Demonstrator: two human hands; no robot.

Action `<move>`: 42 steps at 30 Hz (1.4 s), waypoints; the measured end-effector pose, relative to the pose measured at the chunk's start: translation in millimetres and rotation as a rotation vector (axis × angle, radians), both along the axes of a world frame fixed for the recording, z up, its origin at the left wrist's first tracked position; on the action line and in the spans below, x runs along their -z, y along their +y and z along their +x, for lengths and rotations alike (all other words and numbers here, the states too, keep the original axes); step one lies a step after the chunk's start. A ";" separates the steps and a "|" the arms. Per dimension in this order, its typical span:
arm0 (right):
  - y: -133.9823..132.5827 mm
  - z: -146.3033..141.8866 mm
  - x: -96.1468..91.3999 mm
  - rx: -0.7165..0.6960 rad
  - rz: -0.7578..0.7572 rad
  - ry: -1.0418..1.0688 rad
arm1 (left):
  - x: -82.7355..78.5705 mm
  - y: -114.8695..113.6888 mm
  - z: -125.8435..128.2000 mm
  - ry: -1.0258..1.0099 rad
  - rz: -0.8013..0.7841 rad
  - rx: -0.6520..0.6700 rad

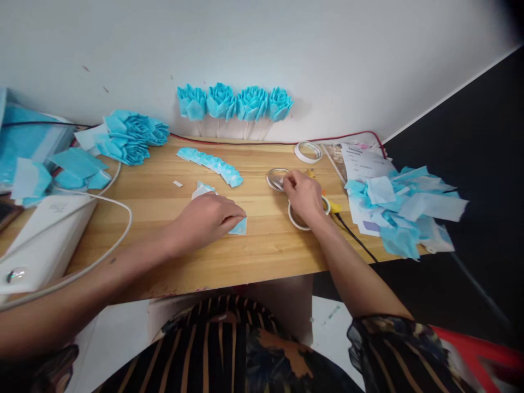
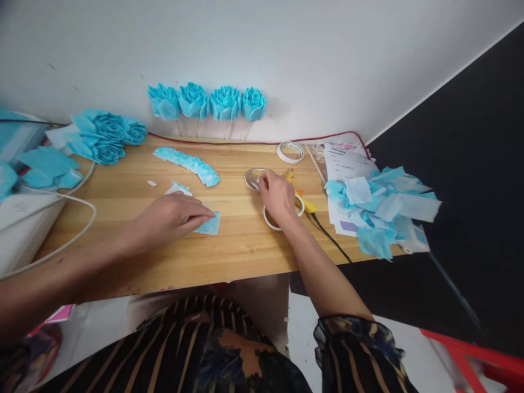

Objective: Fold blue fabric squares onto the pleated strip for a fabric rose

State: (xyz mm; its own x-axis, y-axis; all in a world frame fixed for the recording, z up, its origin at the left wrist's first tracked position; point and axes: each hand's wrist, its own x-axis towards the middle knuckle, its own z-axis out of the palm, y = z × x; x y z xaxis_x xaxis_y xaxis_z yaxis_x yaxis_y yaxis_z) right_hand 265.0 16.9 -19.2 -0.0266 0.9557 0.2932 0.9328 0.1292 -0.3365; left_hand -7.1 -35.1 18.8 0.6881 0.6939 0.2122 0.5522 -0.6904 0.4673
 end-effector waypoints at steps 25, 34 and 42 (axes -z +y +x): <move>-62.7 -69.4 -40.1 -0.699 0.528 0.062 | -5.5 -0.6 2.3 -0.708 -0.803 -0.343; -59.2 -67.4 -52.5 -0.560 0.223 0.218 | -2.6 2.1 0.1 -0.578 -0.540 -0.352; -57.3 -77.2 -49.3 -0.551 0.254 0.026 | 7.7 2.6 0.1 -0.558 -0.397 -0.329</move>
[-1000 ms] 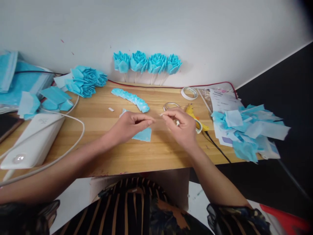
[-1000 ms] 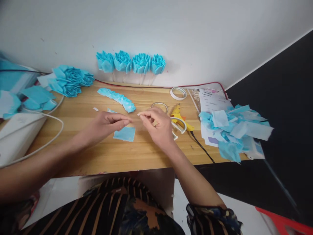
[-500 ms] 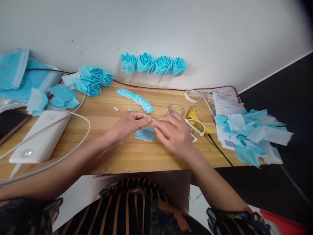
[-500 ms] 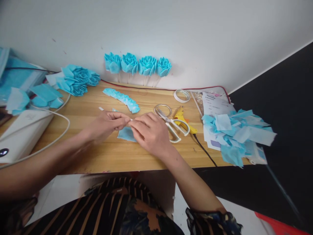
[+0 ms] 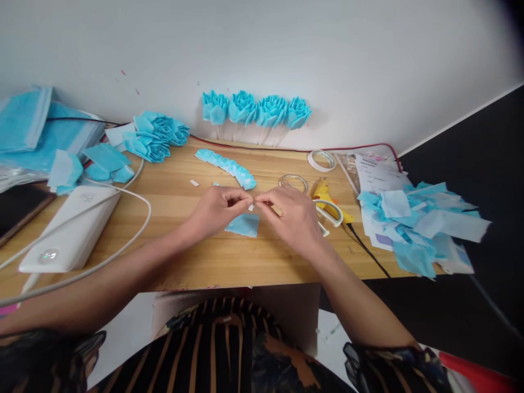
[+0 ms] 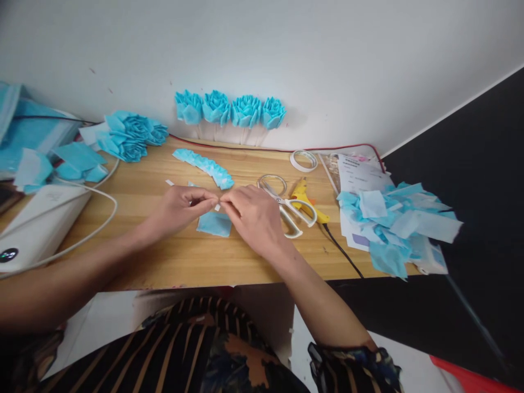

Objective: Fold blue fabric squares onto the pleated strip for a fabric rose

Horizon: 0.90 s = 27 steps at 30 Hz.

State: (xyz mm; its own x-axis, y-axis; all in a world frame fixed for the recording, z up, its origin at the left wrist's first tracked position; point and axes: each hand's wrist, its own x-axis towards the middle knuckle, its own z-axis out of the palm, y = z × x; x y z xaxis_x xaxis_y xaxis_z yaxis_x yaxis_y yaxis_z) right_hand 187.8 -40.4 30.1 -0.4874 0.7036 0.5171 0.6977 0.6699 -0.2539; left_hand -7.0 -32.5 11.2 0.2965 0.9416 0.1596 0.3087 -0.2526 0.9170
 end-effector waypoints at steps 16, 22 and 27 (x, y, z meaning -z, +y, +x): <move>60.3 -6.6 6.1 0.198 -0.139 0.483 | -8.8 29.5 -26.0 -0.647 -0.427 -0.117; 108.5 -0.1 41.0 0.211 -0.440 0.315 | -5.3 32.6 -31.3 -0.556 -0.241 -0.208; 105.9 -9.9 53.9 0.176 -0.415 0.125 | -6.3 24.6 -25.1 -0.503 -0.237 -0.204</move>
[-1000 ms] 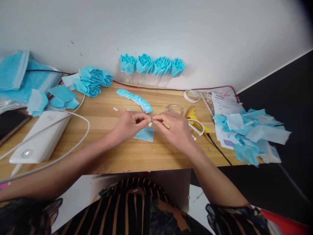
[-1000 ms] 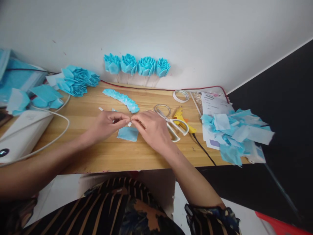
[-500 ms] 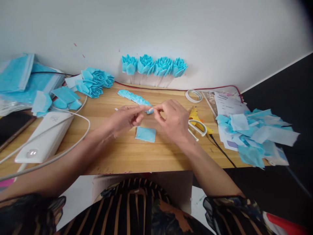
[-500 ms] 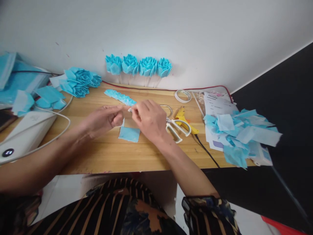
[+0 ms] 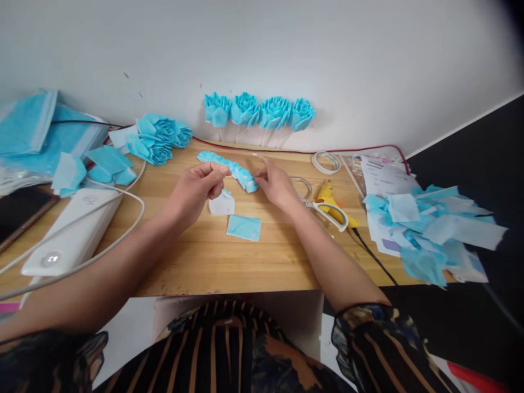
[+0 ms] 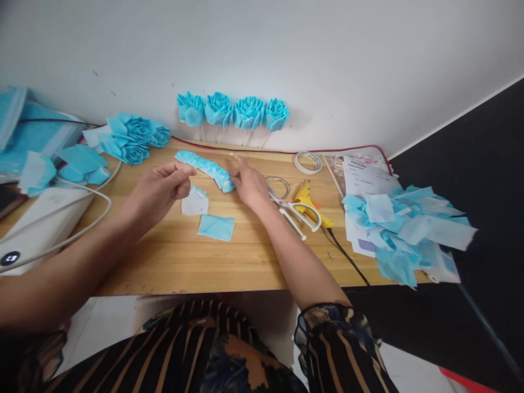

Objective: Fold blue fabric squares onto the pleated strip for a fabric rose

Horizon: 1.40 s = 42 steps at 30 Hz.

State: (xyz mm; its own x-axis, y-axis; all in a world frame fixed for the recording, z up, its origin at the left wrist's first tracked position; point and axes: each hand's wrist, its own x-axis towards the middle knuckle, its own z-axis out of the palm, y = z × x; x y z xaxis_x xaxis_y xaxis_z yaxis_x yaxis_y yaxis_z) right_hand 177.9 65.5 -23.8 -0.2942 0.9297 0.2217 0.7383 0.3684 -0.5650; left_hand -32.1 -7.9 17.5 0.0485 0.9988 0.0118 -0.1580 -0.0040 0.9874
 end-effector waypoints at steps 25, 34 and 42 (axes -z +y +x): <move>-17.4 4.1 -13.8 -0.264 -0.184 0.529 | 1.9 -5.0 8.8 -0.189 -0.506 0.256; -29.2 -0.6 -21.2 -0.269 -0.140 0.484 | 5.5 -4.0 9.0 -0.156 -0.494 0.212; -38.5 -0.1 -42.2 -0.052 -0.062 0.634 | -2.8 -4.3 12.0 -0.074 -0.389 0.070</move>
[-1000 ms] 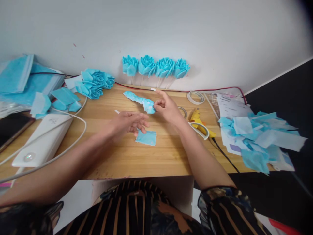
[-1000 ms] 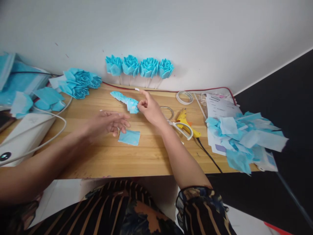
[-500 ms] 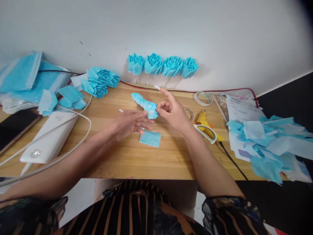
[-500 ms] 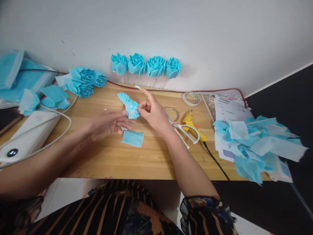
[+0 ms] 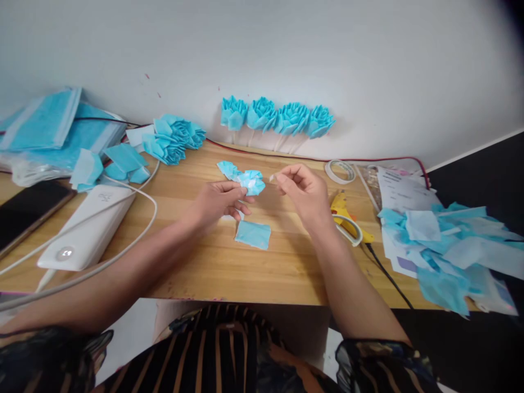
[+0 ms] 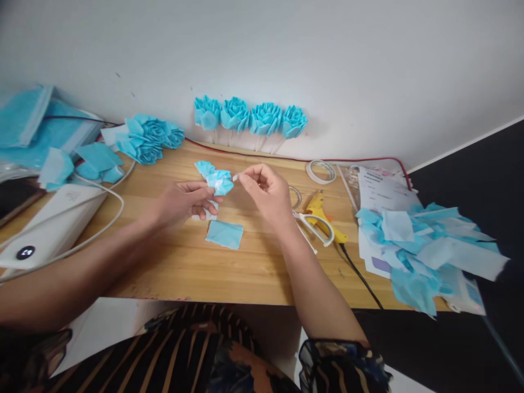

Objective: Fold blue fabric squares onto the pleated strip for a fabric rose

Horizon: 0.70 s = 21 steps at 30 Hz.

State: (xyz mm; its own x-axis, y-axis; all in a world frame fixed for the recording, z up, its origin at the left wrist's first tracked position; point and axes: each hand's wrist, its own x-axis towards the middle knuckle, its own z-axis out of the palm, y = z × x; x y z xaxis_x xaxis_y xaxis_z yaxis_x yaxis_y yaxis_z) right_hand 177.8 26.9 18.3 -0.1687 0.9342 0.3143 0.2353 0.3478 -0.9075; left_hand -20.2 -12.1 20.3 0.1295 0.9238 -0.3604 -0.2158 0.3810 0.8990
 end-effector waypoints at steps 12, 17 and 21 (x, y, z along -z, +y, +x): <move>-14.6 -15.8 6.2 -0.076 -0.147 -0.029 | -3.3 -1.7 4.9 0.049 0.049 -0.083; -16.4 -17.9 6.8 -0.030 -0.072 -0.088 | 0.2 -1.0 5.5 0.040 0.071 -0.082; -16.7 -19.7 7.7 -0.025 -0.054 -0.074 | 1.3 -0.9 6.0 0.037 0.071 -0.092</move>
